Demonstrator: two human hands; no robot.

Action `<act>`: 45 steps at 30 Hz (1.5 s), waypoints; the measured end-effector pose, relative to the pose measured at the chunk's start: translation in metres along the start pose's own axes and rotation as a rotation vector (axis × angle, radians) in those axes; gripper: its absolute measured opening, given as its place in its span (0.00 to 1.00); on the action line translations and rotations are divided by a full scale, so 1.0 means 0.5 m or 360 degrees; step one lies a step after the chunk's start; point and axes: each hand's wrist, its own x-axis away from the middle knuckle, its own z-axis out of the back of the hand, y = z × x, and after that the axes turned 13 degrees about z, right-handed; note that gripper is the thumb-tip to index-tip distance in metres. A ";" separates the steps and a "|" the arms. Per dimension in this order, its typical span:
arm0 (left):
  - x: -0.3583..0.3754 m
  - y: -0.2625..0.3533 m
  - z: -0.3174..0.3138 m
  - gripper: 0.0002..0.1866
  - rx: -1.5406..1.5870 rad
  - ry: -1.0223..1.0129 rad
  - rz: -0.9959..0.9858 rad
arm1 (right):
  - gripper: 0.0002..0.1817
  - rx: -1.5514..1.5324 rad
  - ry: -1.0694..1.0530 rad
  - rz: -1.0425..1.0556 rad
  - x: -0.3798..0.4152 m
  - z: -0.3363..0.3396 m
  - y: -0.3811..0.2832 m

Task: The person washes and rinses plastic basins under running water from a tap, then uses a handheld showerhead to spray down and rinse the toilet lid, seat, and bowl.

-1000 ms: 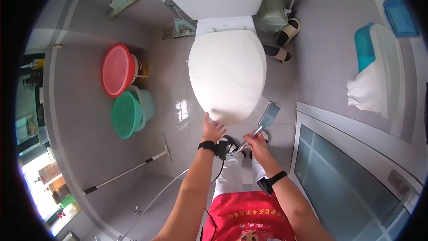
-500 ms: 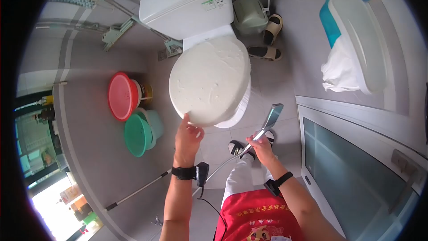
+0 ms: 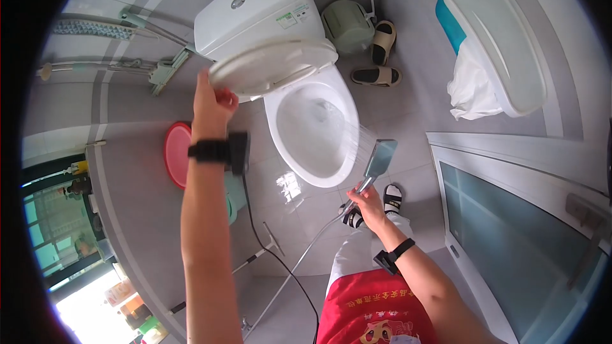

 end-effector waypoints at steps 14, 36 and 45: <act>-0.100 0.169 -0.089 0.16 -0.1256 -0.0159 -0.0696 | 0.15 0.0200 0.0292 0.0132 -0.082 -0.108 -0.038; -0.054 -0.068 0.184 0.17 -0.0314 -0.0303 -0.0006 | 0.17 0.0427 -0.0052 0.0035 -0.127 -0.214 -0.017; 0.058 -0.418 0.682 0.15 0.0542 0.0464 0.0733 | 0.16 0.0673 -0.0198 -0.0060 -0.122 -0.237 0.011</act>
